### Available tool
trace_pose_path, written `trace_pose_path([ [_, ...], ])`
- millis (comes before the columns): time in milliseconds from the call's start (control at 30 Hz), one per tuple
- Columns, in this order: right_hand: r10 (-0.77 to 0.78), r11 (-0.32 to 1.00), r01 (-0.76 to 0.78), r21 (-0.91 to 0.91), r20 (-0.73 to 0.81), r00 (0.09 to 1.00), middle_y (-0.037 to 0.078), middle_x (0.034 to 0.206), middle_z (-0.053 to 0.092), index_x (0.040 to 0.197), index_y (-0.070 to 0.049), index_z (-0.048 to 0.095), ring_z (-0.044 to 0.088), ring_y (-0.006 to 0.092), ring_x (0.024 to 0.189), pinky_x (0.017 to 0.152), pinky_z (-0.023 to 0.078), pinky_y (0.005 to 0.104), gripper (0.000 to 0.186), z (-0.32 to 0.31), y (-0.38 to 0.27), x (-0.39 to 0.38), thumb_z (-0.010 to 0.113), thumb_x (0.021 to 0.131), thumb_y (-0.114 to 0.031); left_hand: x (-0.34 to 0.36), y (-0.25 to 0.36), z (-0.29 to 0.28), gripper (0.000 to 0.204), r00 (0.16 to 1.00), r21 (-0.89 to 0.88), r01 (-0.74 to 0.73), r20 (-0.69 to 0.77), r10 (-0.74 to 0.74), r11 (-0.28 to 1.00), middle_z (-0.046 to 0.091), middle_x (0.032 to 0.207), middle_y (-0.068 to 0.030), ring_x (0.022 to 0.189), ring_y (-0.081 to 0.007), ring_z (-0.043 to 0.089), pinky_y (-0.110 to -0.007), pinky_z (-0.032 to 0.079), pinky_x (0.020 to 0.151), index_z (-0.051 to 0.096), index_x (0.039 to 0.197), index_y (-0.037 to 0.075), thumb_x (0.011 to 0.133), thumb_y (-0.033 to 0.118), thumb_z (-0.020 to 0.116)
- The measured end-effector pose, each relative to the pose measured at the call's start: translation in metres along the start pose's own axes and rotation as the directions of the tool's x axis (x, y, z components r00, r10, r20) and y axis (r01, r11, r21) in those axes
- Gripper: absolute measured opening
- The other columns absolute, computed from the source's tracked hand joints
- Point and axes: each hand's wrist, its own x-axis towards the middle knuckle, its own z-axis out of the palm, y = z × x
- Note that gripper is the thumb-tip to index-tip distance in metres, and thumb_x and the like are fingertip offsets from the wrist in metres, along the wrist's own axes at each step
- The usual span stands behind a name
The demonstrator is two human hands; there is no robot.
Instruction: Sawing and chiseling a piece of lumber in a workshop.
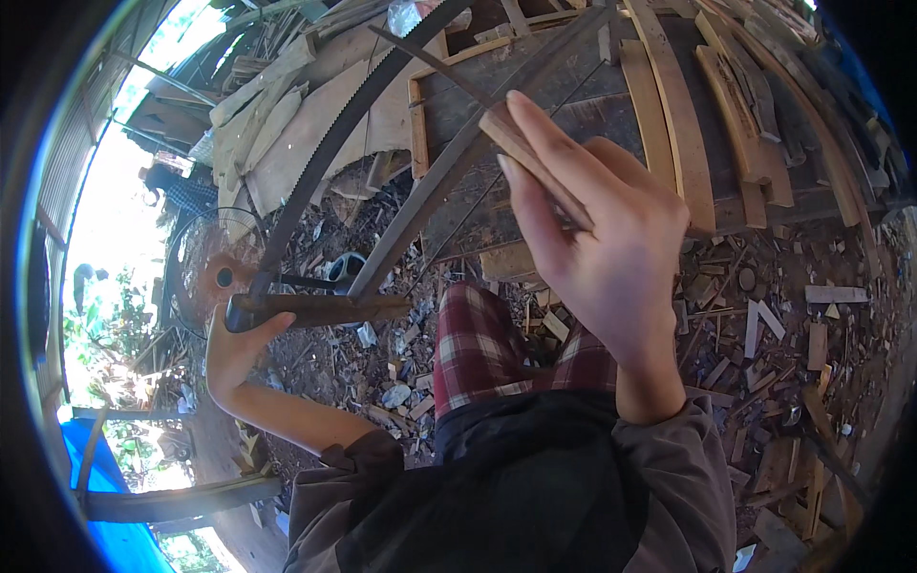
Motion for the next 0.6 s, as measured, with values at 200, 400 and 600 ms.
trace_pose_path([
  [200,0.011,0.998,-0.013,0.06,0.026,1.0,0.005,0.062,0.055,0.117,-0.01,0.068,0.047,0.0155,0.049,0.047,0.038,0.0296,0.039,0.015,-0.005,0.001,0.072,0.079,-0.006,0.001,-0.009,0.002,0.039,0.983,-0.067,-0.171,-0.083,0.165,0.983,0.061,0.063,-0.0005,0.049,-0.0023,0.047,-0.019,0.035,0.042,0.063,0.084,-0.001,0.066,0.022,0.088],
  [400,-0.015,1.0,0.015,-0.004,0.08,0.997,0.004,0.069,0.061,0.12,-0.009,0.067,0.048,0.0056,0.053,0.048,0.038,0.0239,0.042,0.014,-0.008,0.002,0.071,0.079,0.0,-0.001,-0.008,0.001,0.035,0.991,-0.042,-0.133,-0.033,0.132,0.99,0.058,0.058,0.0006,0.045,-0.0027,0.045,-0.02,0.031,0.041,0.065,0.082,-0.001,0.067,0.022,0.088],
  [600,-0.04,0.999,0.039,0.025,0.033,0.999,0.003,0.066,0.059,0.12,-0.01,0.067,0.047,0.0056,0.053,0.048,0.038,0.0238,0.043,0.014,-0.008,0.003,0.071,0.078,0.001,-0.005,-0.007,0.002,0.035,0.982,-0.043,-0.175,-0.081,0.171,0.984,0.056,0.057,0.0013,0.044,-0.003,0.043,-0.02,0.03,0.039,0.064,0.08,0.0,0.067,0.023,0.088],
])
